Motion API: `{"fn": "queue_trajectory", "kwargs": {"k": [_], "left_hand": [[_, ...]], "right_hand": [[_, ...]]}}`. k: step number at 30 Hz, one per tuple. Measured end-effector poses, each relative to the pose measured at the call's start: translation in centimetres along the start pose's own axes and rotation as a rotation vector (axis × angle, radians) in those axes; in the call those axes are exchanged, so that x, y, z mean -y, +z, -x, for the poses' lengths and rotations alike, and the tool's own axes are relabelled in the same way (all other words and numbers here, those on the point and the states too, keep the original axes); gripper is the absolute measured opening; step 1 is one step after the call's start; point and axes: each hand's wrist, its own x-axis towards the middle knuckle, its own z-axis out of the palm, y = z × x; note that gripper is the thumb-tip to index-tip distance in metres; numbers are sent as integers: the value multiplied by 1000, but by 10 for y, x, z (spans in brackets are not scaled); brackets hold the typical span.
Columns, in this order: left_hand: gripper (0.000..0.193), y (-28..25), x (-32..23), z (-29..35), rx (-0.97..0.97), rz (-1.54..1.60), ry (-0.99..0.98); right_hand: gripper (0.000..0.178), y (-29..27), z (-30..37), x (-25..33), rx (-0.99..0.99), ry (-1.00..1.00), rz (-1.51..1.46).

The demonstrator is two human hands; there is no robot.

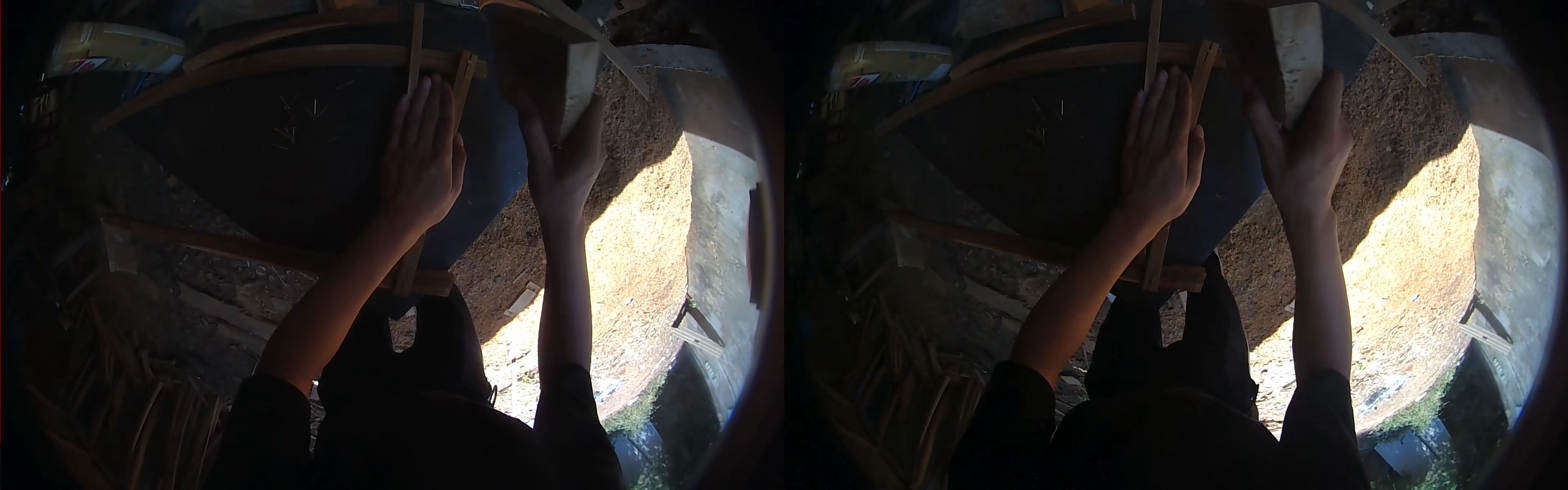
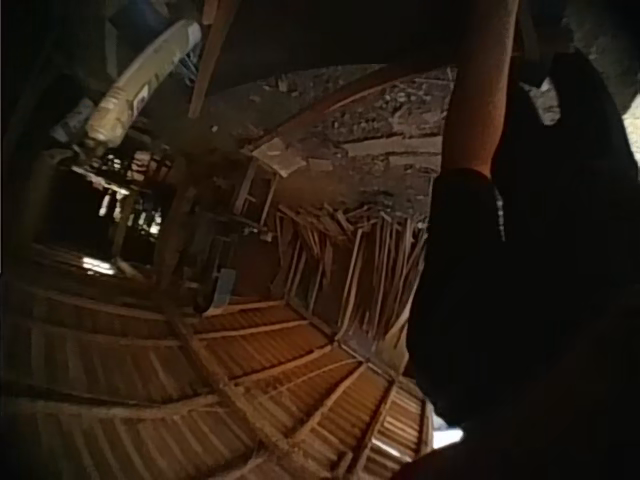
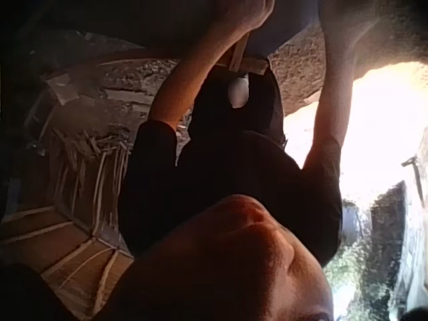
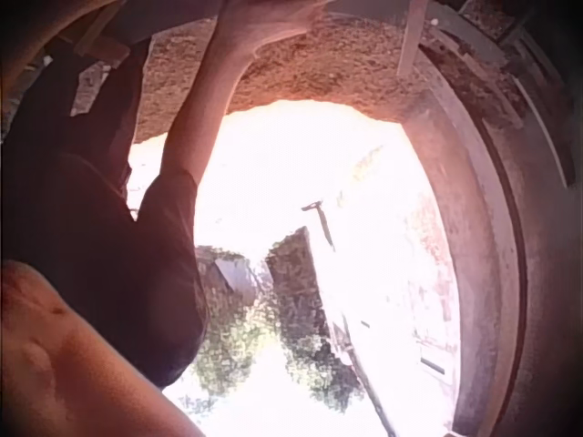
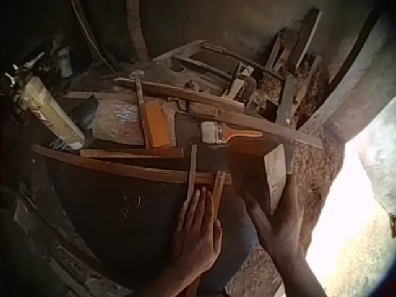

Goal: Assemble a wooden frame by positioning wooden strips and securing them with small nails or pins.

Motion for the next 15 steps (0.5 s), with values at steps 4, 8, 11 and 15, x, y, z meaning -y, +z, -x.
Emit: {"fn": "queue_trajectory", "kwargs": {"k": [4, 8, 11, 15], "left_hand": [[60, -1, 2, 3, 29, -11, -2], [60, -2, 2, -1, -9, 0, 7], [59, 1, 2, -2, -7, 10, 15], [61, 3, 7, 2, -33, -9, 12]], "right_hand": [[52, -18, 1, 10, 200, 40, 104], [56, -13, -13, 29, -238, 2, -351], [65, -5, -10, -12, 142, 16, 101], [60, 2, -19, -19, 239, -39, 201]]}}
